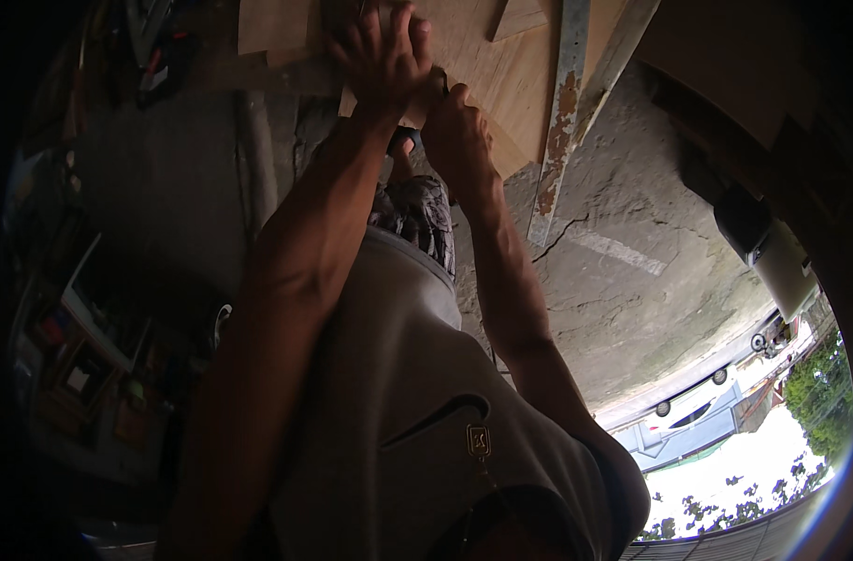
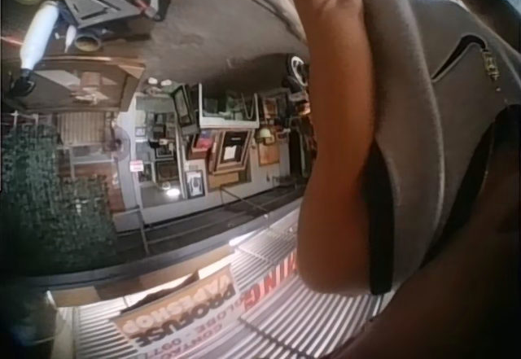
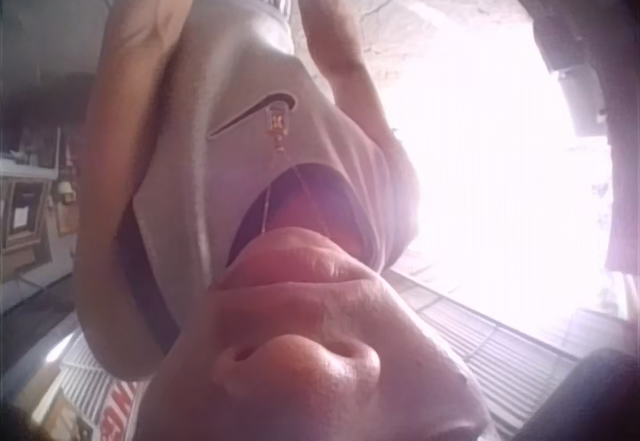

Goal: The person measures and marks a thin wooden board using a speed square and a pencil, then cuts along the marked lines with a utility knife. The person repeats the process to produce several small triangular pieces.

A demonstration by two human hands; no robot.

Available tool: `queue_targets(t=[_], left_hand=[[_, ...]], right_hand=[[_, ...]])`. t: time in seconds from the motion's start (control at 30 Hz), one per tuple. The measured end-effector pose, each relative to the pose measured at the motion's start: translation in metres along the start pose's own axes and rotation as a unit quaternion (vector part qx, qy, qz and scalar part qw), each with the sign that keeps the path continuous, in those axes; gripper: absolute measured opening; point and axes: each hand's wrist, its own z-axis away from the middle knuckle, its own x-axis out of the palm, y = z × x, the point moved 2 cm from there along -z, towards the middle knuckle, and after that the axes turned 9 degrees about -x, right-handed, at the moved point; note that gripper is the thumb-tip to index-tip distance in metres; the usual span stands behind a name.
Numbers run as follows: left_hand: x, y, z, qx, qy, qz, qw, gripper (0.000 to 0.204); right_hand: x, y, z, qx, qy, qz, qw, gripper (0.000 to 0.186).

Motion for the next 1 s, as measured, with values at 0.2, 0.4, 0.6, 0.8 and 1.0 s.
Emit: queue_targets(t=[0.2, 0.4, 0.6, 0.8, 1.0], left_hand=[[-0.005, 0.004, -0.001, 0.0, -0.008, -0.017, 1.0, 0.032], [-0.003, 0.007, -0.001, -0.016, -0.015, -0.011, 1.0, 0.031], [-0.002, 0.005, -0.001, -0.009, -0.006, -0.016, 1.0, 0.032], [0.007, 0.001, 0.001, -0.011, -0.013, -0.029, 0.999, 0.033], [0.001, 0.006, -0.01, -0.038, -0.028, 0.019, 0.999, 0.038]], right_hand=[[0.005, 0.003, 0.018, 0.003, -0.018, 0.011, 1.0, 0.029], [0.026, 0.019, 0.036, 0.03, -0.021, 0.0, 0.999, 0.025], [0.04, 0.024, 0.066, 0.077, -0.038, -0.02, 0.996, 0.022], [0.112, 0.08, 0.109, 0.052, -0.029, -0.001, 0.998, 0.025], [0.084, 0.066, 0.117, 0.061, 0.166, -0.133, 0.975, 0.023]])
